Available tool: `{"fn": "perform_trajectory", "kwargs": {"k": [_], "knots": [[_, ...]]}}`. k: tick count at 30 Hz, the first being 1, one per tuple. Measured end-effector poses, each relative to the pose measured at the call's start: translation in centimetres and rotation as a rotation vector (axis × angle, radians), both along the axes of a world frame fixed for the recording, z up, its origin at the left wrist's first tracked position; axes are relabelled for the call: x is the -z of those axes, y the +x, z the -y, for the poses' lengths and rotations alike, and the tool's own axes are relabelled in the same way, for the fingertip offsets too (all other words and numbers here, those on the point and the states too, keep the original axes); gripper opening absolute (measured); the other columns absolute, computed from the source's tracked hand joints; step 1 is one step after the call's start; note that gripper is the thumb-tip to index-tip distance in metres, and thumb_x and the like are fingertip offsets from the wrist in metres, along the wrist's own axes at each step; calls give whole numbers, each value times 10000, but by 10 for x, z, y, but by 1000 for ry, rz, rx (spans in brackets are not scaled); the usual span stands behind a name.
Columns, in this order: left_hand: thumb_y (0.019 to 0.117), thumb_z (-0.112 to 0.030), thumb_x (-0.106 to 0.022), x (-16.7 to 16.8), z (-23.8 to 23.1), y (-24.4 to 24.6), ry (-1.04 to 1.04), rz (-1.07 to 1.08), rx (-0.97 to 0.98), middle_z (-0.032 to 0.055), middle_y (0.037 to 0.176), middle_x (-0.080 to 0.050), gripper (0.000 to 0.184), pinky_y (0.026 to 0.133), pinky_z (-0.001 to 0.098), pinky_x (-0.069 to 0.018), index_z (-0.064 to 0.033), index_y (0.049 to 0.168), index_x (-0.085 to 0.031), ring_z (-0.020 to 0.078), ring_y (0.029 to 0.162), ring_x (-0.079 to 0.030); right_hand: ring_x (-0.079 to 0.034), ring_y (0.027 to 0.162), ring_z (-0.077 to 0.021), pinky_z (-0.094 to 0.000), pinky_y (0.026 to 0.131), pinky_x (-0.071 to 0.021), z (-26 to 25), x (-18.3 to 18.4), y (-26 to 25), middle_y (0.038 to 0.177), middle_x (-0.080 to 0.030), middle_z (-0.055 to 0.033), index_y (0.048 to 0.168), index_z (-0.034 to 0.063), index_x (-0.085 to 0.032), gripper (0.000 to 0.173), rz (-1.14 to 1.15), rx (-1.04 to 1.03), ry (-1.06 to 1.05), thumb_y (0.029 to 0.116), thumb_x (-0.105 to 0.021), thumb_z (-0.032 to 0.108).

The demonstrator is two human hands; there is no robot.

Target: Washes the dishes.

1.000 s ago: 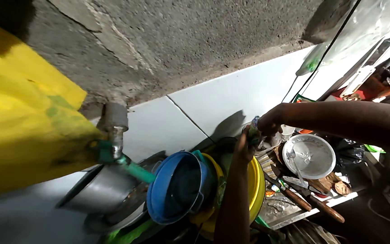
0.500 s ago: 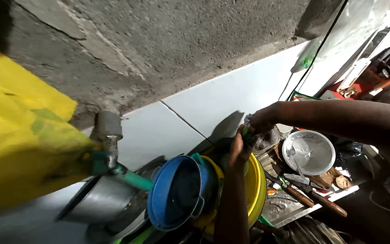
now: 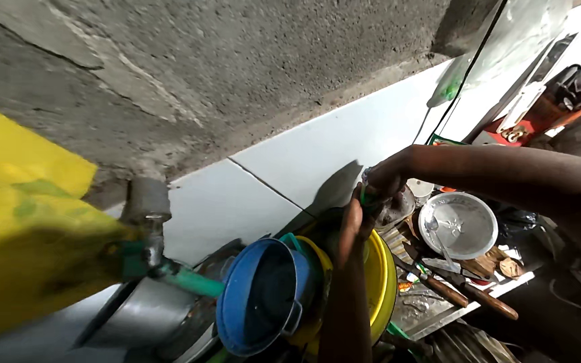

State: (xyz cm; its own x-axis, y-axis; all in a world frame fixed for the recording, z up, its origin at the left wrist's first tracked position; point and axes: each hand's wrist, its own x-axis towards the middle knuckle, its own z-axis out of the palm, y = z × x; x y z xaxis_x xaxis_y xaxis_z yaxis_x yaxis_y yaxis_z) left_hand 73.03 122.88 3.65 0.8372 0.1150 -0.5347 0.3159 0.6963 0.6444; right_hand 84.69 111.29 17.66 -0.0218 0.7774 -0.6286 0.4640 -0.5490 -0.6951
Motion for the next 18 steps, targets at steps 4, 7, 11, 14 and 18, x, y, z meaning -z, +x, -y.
{"fn": "perform_trajectory", "kwargs": {"k": [4, 7, 11, 14, 18], "knots": [[1091, -376, -424, -10, -8, 3, 106, -64, -33, 75, 975, -634, 341, 760, 338, -567, -88, 1181, -583, 185, 853, -642, -648, 1055, -394, -583, 934, -483, -12, 22, -1, 1102, -681, -229, 1112, -47, -693, 238, 540, -107, 62, 948, -730, 120], [1105, -329, -400, -13, -14, 4, 193, -79, -8, 82, 991, -638, 330, 733, 302, -567, -71, 1208, -579, 177, 832, -649, -691, 1049, -291, -471, 922, -550, 24, 34, 6, 1238, -691, -165, 1200, 26, -716, 251, 489, 126, 465, 958, -709, 93], [1118, -270, -387, -8, -20, 5, 401, -84, 29, 146, 1077, -635, 348, 717, 306, -572, -27, 1296, -561, 207, 842, -660, -724, 960, -272, -462, 780, -634, 53, 79, -2, 1350, -601, -173, 1314, 37, -620, 307, 254, 798, 559, 1034, -502, -9], [1096, -264, -476, 1, -27, 5, 638, -61, 78, 178, 1183, -631, 341, 763, 357, -600, -27, 1318, -578, 239, 916, -681, -693, 1074, -270, -450, 865, -607, 55, 133, -15, 1407, -564, -165, 1478, 53, -462, 415, -214, 1107, 479, 1067, -404, 36], [1073, -274, -532, 5, -37, 6, 1087, -66, 221, 175, 1246, -661, 349, 864, 456, -580, -44, 1323, -614, 273, 1015, -686, -697, 1005, -210, -348, 874, -587, 40, 176, -33, 1297, -609, -190, 1490, 9, -400, 418, -503, 1204, 431, 1072, -391, -4]]}}
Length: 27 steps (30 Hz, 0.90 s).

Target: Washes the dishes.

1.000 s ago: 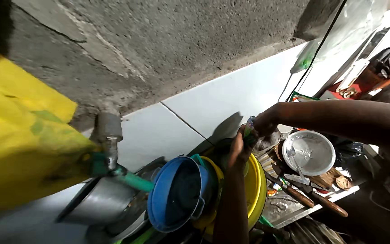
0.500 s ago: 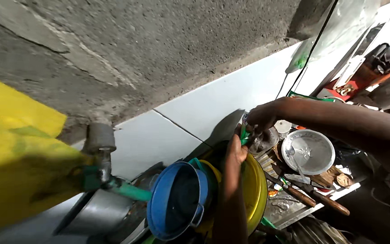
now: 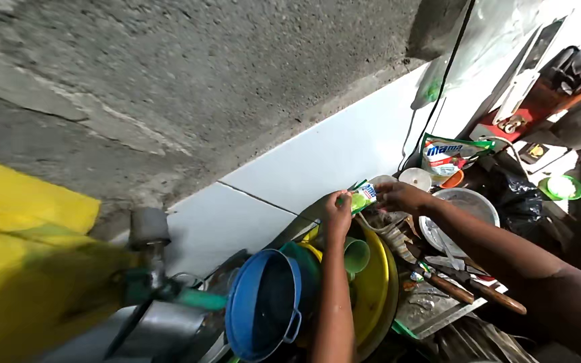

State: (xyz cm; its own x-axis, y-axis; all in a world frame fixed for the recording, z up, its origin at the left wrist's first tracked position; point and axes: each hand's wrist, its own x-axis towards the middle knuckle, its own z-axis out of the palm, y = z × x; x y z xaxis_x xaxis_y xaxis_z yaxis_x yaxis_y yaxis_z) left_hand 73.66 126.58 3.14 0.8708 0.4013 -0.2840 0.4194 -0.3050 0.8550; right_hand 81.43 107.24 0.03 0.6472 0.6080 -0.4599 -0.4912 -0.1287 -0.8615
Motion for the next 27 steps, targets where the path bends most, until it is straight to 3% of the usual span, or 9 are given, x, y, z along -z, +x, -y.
{"fn": "perform_trajectory", "kwargs": {"k": [4, 7, 9, 12, 15, 18, 22, 24, 27], "knots": [[1036, -241, -600, -19, 7, 1, 358, -15, 103, 208, 1266, -662, 355, 1014, 528, -496, -25, 1316, -634, 338, 1163, -645, -640, 850, -124, -284, 797, -561, -14, 13, -5, 1139, -621, -150, 1486, 1, -417, 483, 19, -37, -27, 1012, -481, -70], [1016, -217, -625, -24, 16, 6, 490, 43, 142, 225, 1293, -631, 329, 1044, 526, -475, -25, 1281, -657, 360, 1218, -602, -635, 913, -151, -323, 850, -549, -18, 22, -4, 1213, -616, -174, 1472, 0, -442, 497, 81, -82, -74, 985, -494, -84], [1006, -185, -634, -29, 24, 8, 559, 91, 173, 223, 1302, -621, 305, 1023, 515, -492, -32, 1267, -669, 361, 1203, -606, -659, 995, -198, -364, 916, -561, -18, 30, 0, 1226, -623, -204, 1422, -38, -482, 429, 205, -149, -150, 998, -539, -58], [1003, -180, -638, -35, 37, 8, 677, 160, 241, 226, 1306, -594, 294, 925, 486, -555, -51, 1264, -672, 351, 1099, -650, -697, 1004, -354, -556, 941, -544, -16, 28, 8, 1094, -702, -238, 1215, -53, -653, 314, 573, -299, -442, 915, -711, 20], [991, -140, -647, -37, 45, 9, 792, 349, 329, 232, 1253, -614, 249, 857, 466, -587, -25, 1208, -693, 351, 1021, -682, -677, 1040, -432, -616, 959, -517, -10, -1, 9, 1091, -692, -271, 1158, -74, -675, 254, 827, -390, -599, 911, -683, -18], [1011, -155, -624, -53, 49, 6, 871, 448, 382, 214, 1253, -602, 241, 839, 470, -587, -34, 1209, -687, 357, 1014, -670, -647, 1126, -454, -614, 1008, -482, 2, -44, 15, 1140, -684, -276, 1184, -57, -681, 229, 980, -473, -645, 998, -562, 6], [1040, -203, -584, -79, 51, -5, 968, 599, 350, 189, 1260, -608, 263, 811, 438, -592, -73, 1245, -685, 328, 1041, -669, -718, 974, -355, -521, 931, -559, 17, -75, 12, 1069, -725, -211, 1165, -23, -715, 226, 1100, -186, -441, 1016, -553, 28], [1032, -189, -597, -77, 48, -6, 979, 657, 328, 187, 1260, -614, 264, 829, 432, -587, -76, 1253, -685, 327, 1063, -662, -724, 976, -311, -471, 929, -583, 11, -59, 5, 1107, -716, -198, 1183, -30, -701, 229, 1059, -44, -383, 1002, -569, 16], [1032, -189, -598, -50, 43, -10, 979, 536, 359, 186, 1287, -607, 275, 813, 463, -603, -83, 1273, -675, 333, 1046, -679, -654, 1133, -423, -608, 1009, -503, 5, -12, -12, 1213, -677, -252, 1218, -12, -700, 292, 980, -290, -561, 936, -624, -24]]}}
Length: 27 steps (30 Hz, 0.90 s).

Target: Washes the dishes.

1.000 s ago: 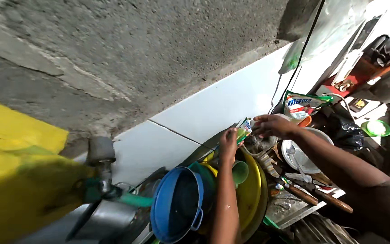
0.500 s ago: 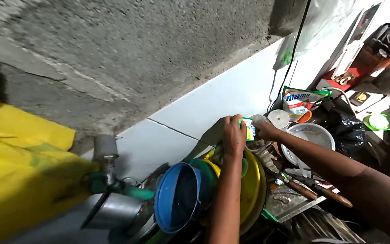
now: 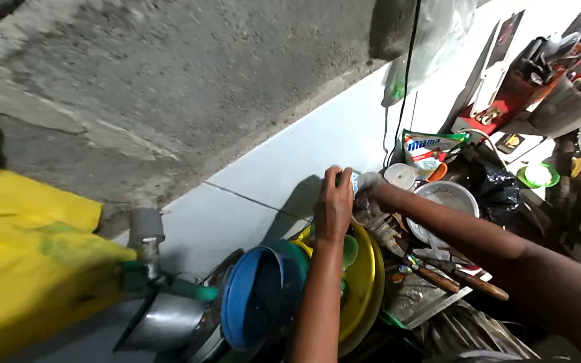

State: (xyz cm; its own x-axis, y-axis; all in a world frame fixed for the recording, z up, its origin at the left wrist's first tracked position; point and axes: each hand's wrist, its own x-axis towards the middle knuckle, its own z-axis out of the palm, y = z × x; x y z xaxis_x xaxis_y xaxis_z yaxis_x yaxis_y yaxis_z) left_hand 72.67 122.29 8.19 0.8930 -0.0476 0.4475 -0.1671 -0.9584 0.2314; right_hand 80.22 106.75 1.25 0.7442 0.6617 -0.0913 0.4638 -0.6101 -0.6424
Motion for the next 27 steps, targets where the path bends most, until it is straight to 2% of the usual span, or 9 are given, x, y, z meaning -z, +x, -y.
{"fn": "perform_trajectory", "kwargs": {"k": [3, 6, 9, 12, 14, 17, 19, 22, 27], "knots": [[1015, -198, -627, 10, -3, 0, -55, 17, -53, 196, 1274, -622, 264, 779, 470, -604, -87, 1242, -704, 332, 987, -696, -677, 1088, -368, -546, 974, -541, 2, -2, 4, 1188, -689, -203, 1189, 34, -721, 249, 31, 42, 73, 952, -645, 22], [1001, -158, -639, 21, -4, -3, -127, -4, -92, 219, 1286, -602, 283, 810, 471, -603, -57, 1262, -678, 345, 1007, -689, -593, 1243, -426, -610, 1074, -460, 6, 11, -3, 1292, -649, -234, 1233, 43, -709, 275, -36, -103, -37, 981, -600, 38], [970, -115, -663, 22, -2, 1, -161, 73, -134, 240, 1257, -616, 274, 823, 467, -593, -38, 1231, -696, 364, 1015, -683, -656, 1144, -349, -530, 1007, -526, 10, 4, -4, 1206, -682, -179, 1210, 69, -716, 260, 65, -53, 93, 1015, -544, 67], [950, -100, -677, 29, -2, -5, -199, 37, -180, 252, 1269, -614, 294, 881, 476, -577, -36, 1237, -690, 378, 1090, -661, -559, 1280, -437, -601, 1127, -384, 15, 4, -11, 1303, -636, -251, 1265, 0, -668, 289, -38, -187, -182, 1017, -521, 27], [926, -91, -695, 31, -3, -4, -256, 50, -208, 263, 1266, -615, 317, 900, 482, -567, -21, 1236, -689, 386, 1104, -651, -595, 1265, -376, -559, 1119, -426, 25, -3, -6, 1307, -654, -201, 1271, 45, -685, 302, -48, -141, -67, 1025, -510, 61], [942, -89, -668, 36, -5, -14, -576, 36, -291, 262, 1288, -620, 349, 1016, 483, -494, 47, 1262, -645, 356, 1215, -596, -699, 1021, -305, -506, 947, -555, 59, -39, 0, 1117, -717, -172, 1151, 36, -743, 225, 41, 46, 335, 968, -617, -1], [997, -99, -591, 42, -3, -23, -999, -16, -356, 226, 1354, -578, 388, 1032, 401, -486, 66, 1345, -553, 249, 1245, -569, -718, 950, -290, -483, 891, -582, 92, -67, 19, 1088, -727, -174, 1113, 18, -749, 231, 237, 198, 415, 954, -592, -44], [1066, -171, -507, 38, 10, -37, -1556, -120, -520, 118, 1343, -570, 373, 919, 383, -504, -57, 1421, -491, 185, 1156, -573, -691, 1050, -379, -558, 956, -528, 131, -80, 78, 1145, -710, -215, 1157, 22, -739, 300, 305, 369, 174, 982, -503, -44], [1080, -183, -465, 36, 24, -65, -1789, -164, -609, 51, 1174, -622, 287, 753, 251, -536, -126, 1353, -531, 117, 965, -628, -643, 1160, -461, -688, 1022, -447, 146, -24, 168, 1152, -719, -231, 1197, 47, -745, 263, 123, 27, -329, 940, -724, 100]]}}
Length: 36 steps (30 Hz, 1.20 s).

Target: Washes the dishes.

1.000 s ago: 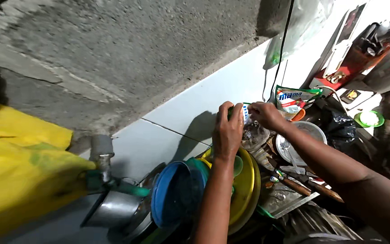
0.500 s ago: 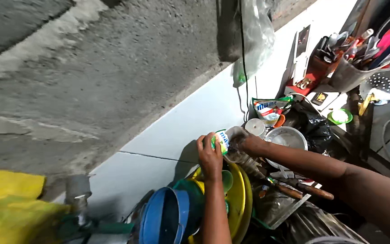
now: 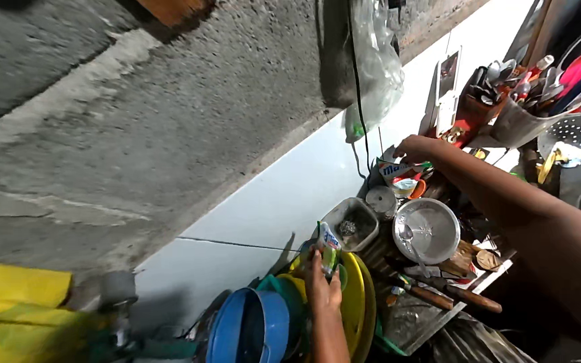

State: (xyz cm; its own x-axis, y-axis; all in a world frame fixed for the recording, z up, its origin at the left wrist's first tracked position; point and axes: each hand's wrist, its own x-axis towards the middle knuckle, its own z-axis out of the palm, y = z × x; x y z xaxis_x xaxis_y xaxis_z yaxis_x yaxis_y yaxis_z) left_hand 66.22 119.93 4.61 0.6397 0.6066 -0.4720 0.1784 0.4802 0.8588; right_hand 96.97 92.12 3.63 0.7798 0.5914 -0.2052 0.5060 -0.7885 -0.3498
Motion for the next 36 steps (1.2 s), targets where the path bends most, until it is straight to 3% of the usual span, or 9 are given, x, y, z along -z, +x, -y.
{"fn": "perform_trajectory", "kwargs": {"k": [13, 16, 20, 23, 25, 28, 31, 34, 36], "knots": [[1103, -163, -368, -7, -1, -48, -159, 54, -15, 34, 1080, -692, 278, 634, 218, -592, -143, 1289, -574, 102, 854, -708, -656, 1137, -428, -647, 1014, -465, -23, 10, -1, 1112, -732, -201, 1145, 64, -767, 206, -105, -214, -195, 974, -653, 77], [1103, -158, -361, -8, 2, -47, -164, 54, 3, 30, 1065, -693, 272, 638, 217, -597, -136, 1278, -568, 97, 849, -709, -667, 1098, -440, -660, 992, -473, -11, 8, -7, 1078, -734, -212, 1126, 49, -768, 194, -42, -174, -90, 974, -648, 56], [1114, -203, -329, -7, 0, -49, -297, 103, -8, 55, 989, -693, 294, 587, 236, -596, -135, 1253, -578, 126, 764, -709, -671, 1109, -447, -675, 967, -492, -4, -31, -38, 1157, -712, -227, 1253, 71, -715, 286, 87, 12, 94, 1034, -531, 77], [1112, -235, -250, -2, -4, -59, -564, 257, -15, 127, 986, -695, 358, 539, 267, -609, -86, 1212, -560, 188, 715, -726, -699, 995, -354, -579, 915, -535, 8, -66, -88, 1138, -708, -177, 1258, 84, -701, 281, 212, 102, 347, 1064, -507, 143], [1100, -287, -298, 2, -6, -70, -724, 353, -31, 174, 1014, -694, 394, 566, 283, -617, -26, 1166, -586, 225, 727, -728, -709, 902, -230, -459, 853, -575, 14, -74, -119, 1084, -727, -106, 1225, 114, -719, 258, 247, 96, 473, 1057, -540, 195], [1026, -347, -558, 13, -12, -91, -862, 509, 64, 201, 1159, -687, 404, 647, 293, -626, -37, 1281, -600, 262, 875, -742, -704, 876, -137, -377, 841, -585, 29, -64, -154, 1045, -744, -52, 1188, 125, -740, 234, 214, 101, 541, 1050, -558, 179], [942, -390, -672, 20, -16, -113, -999, 549, 136, 188, 1206, -672, 516, 674, 312, -622, -68, 1339, -604, 270, 902, -732, -709, 875, -188, -414, 850, -587, 56, -46, -171, 1064, -738, -94, 1191, 94, -735, 239, 176, 178, 469, 1044, -549, 120], [971, -358, -631, 28, -27, -133, -1123, 554, 225, 187, 1215, -660, 481, 705, 355, -624, -65, 1352, -604, 294, 918, -722, -721, 983, -329, -560, 913, -553, 83, -30, -178, 1131, -730, -167, 1219, 82, -725, 246, 97, 325, 331, 1049, -557, 140], [986, -329, -617, 31, -31, -145, -1133, 545, 247, 203, 1223, -660, 449, 702, 365, -624, -51, 1339, -618, 302, 905, -722, -711, 1016, -344, -583, 940, -531, 91, -15, -188, 1143, -725, -177, 1251, 75, -703, 258, 21, 410, 275, 1052, -561, 157]]}}
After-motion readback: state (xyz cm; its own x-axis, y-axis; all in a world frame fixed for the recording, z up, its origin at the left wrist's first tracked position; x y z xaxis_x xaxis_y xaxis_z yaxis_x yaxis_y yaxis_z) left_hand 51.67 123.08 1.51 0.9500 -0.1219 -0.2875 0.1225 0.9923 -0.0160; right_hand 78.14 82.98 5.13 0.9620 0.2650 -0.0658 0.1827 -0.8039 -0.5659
